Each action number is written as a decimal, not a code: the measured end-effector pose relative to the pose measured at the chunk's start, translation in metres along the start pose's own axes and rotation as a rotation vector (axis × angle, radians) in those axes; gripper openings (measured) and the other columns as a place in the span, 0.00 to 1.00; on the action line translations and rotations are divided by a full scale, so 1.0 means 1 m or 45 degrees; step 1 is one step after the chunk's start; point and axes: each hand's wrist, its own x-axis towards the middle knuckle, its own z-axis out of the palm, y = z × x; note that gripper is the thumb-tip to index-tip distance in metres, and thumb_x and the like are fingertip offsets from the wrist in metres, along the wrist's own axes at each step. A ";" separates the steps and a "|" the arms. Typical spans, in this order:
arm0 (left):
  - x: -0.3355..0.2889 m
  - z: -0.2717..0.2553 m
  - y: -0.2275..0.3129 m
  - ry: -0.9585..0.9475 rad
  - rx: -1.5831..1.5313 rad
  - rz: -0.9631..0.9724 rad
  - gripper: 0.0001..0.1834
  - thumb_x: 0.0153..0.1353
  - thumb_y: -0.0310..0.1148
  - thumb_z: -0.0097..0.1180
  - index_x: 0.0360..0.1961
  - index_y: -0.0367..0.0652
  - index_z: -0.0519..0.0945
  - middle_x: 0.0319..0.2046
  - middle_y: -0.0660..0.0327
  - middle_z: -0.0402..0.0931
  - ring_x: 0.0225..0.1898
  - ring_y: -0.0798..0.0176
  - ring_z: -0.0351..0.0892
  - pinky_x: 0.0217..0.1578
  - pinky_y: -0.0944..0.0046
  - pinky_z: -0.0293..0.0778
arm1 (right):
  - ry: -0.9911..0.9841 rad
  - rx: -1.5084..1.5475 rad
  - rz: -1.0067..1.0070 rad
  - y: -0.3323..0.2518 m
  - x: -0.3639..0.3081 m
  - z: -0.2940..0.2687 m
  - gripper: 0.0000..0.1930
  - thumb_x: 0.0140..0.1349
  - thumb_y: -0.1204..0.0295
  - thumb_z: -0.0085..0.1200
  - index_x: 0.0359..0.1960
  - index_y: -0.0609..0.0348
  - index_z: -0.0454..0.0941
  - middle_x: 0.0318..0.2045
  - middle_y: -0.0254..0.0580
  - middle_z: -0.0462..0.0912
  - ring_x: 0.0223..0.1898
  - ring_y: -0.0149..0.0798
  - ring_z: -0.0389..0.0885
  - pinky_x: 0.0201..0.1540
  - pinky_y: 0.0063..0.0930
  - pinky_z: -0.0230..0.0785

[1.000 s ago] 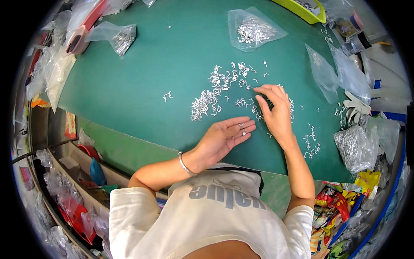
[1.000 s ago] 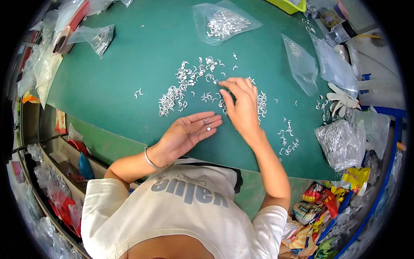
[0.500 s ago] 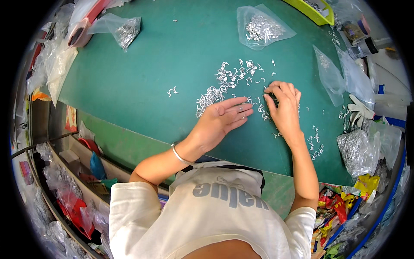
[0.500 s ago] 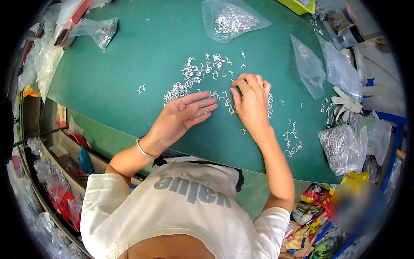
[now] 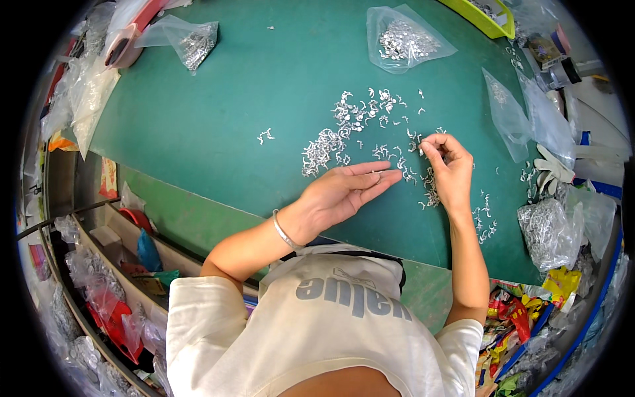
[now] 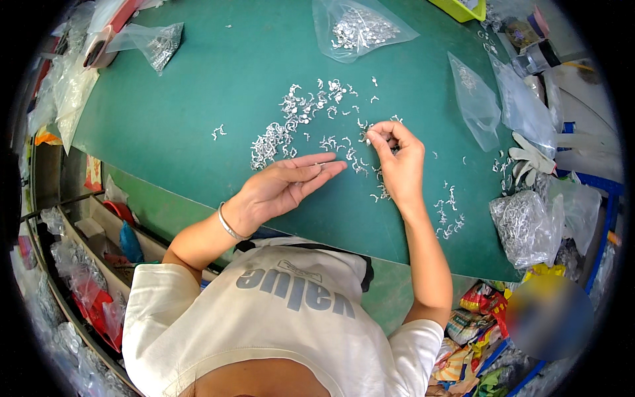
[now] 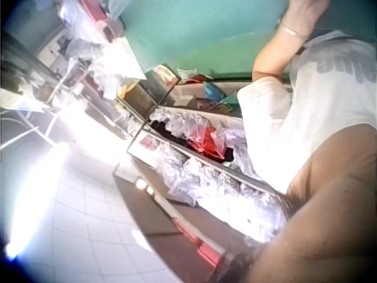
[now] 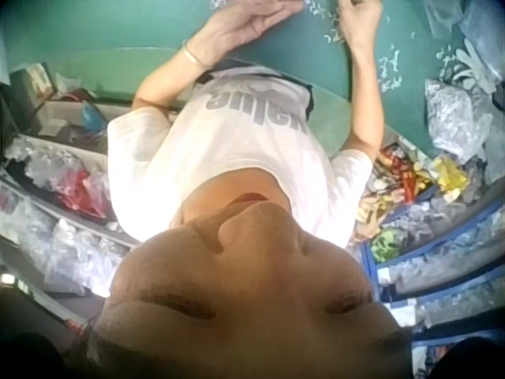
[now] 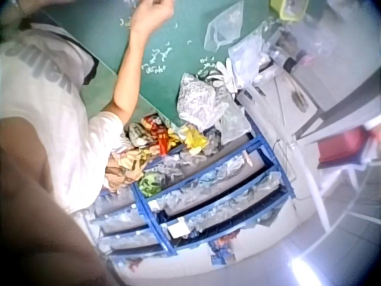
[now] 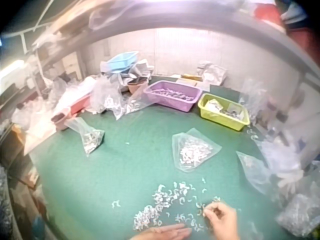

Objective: The person sorts small white metal hooks by hand on a green work surface, moving them into piles and placing some into plastic bags.

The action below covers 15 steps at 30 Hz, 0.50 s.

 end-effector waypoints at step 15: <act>0.004 0.003 -0.008 -0.061 0.104 0.057 0.23 0.70 0.24 0.46 0.64 0.29 0.62 0.45 0.56 0.75 0.47 0.63 0.75 0.50 0.65 0.75 | -0.109 -0.112 -0.117 -0.034 -0.023 0.004 0.07 0.62 0.79 0.55 0.40 0.64 0.82 0.40 0.44 0.83 0.43 0.41 0.80 0.48 0.31 0.70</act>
